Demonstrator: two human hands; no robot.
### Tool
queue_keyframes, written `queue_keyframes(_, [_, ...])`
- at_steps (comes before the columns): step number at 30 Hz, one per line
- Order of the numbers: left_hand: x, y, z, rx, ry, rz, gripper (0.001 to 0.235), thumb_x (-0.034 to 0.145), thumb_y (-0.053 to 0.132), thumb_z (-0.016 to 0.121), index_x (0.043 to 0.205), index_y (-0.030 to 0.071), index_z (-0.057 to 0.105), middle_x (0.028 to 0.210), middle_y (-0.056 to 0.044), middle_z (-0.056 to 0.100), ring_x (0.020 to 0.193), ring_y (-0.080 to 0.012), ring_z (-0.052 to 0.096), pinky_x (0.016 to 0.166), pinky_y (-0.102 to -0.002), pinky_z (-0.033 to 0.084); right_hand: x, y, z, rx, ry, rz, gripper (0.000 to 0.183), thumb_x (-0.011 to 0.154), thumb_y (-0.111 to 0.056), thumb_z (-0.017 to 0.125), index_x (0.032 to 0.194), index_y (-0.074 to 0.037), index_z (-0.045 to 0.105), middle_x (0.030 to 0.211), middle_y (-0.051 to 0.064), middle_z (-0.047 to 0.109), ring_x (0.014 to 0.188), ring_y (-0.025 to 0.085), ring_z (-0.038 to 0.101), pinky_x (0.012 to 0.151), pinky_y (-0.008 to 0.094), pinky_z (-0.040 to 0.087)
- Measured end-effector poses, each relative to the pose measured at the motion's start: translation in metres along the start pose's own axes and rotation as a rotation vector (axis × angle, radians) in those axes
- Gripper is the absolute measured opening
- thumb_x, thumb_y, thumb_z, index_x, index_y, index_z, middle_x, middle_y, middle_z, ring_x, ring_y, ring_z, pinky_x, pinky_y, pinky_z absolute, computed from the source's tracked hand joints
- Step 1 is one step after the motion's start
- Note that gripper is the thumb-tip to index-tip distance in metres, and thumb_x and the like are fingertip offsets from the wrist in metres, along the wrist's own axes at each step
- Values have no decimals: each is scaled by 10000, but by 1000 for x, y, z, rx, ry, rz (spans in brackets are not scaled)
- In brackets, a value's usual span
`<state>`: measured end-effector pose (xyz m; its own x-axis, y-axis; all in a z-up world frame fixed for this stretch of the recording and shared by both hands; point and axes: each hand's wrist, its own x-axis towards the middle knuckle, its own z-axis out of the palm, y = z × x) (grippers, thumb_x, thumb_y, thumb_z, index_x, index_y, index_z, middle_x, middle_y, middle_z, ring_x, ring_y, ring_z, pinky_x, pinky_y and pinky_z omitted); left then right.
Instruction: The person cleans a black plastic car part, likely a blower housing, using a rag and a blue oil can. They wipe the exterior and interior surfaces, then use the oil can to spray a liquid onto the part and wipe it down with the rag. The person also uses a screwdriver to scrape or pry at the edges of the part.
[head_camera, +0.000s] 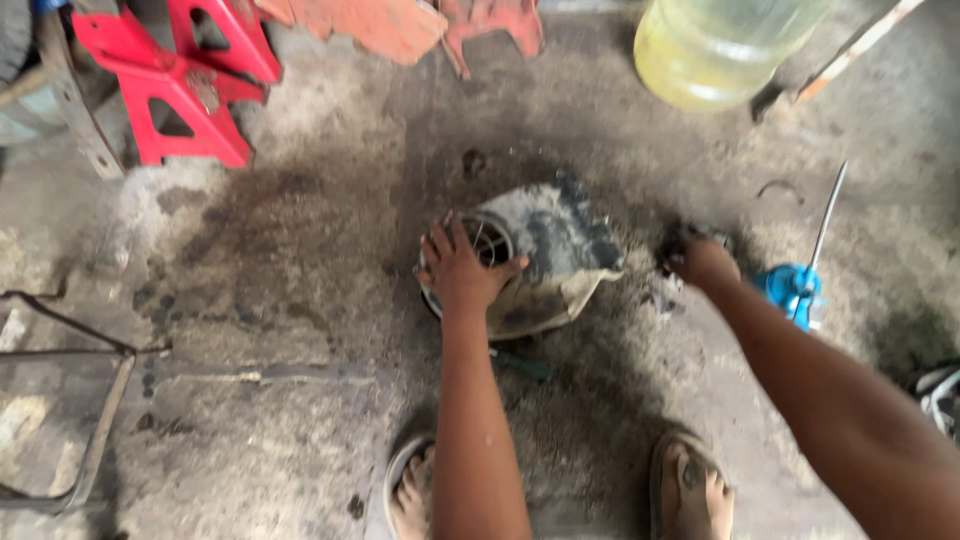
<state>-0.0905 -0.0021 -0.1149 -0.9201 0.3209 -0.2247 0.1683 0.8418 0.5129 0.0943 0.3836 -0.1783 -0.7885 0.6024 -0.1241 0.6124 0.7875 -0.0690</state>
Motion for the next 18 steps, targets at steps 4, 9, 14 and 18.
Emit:
queue_keyframes(4, [-19, 0, 5, 26, 167, 33, 1323, 664, 936, 629, 1636, 154, 188, 1684, -163, 184, 1544, -408, 163, 1154, -674, 220, -49, -7, -15, 33, 245, 245, 256, 889, -301, 701, 1106, -207, 799, 1170, 156, 732, 1067, 376, 677, 874, 492, 562])
queue_keyframes(9, [-27, 5, 12, 68, 336, -12, 1210, 745, 896, 590, 1590, 98, 254, 1612, -169, 291, 1458, -420, 264, 1104, -626, 268, -66, 31, -25, -50, -436, 428, 302, 952, -292, 678, 966, -37, 840, 1041, 156, 795, 891, 307, 761, 815, 438, 581])
queue_keyframes(14, [-30, 11, 10, 125, 374, -73, 1141, 804, 834, 597, 1592, 74, 274, 1587, -212, 347, 1420, -448, 339, 1081, -568, 342, -72, 26, 25, -312, -801, -25, 330, 860, -367, 695, 1026, -103, 805, 1015, 127, 806, 892, 268, 749, 794, 411, 594])
queue_keyframes(18, [-34, 15, -8, 158, 387, -206, 1153, 803, 853, 621, 1598, 114, 232, 1501, -338, 347, 1319, -518, 422, 1052, -586, 395, -73, -12, 6, -221, -362, 96, 476, 874, -535, 698, 1123, -137, 779, 1134, 117, 774, 1023, 294, 716, 851, 443, 580])
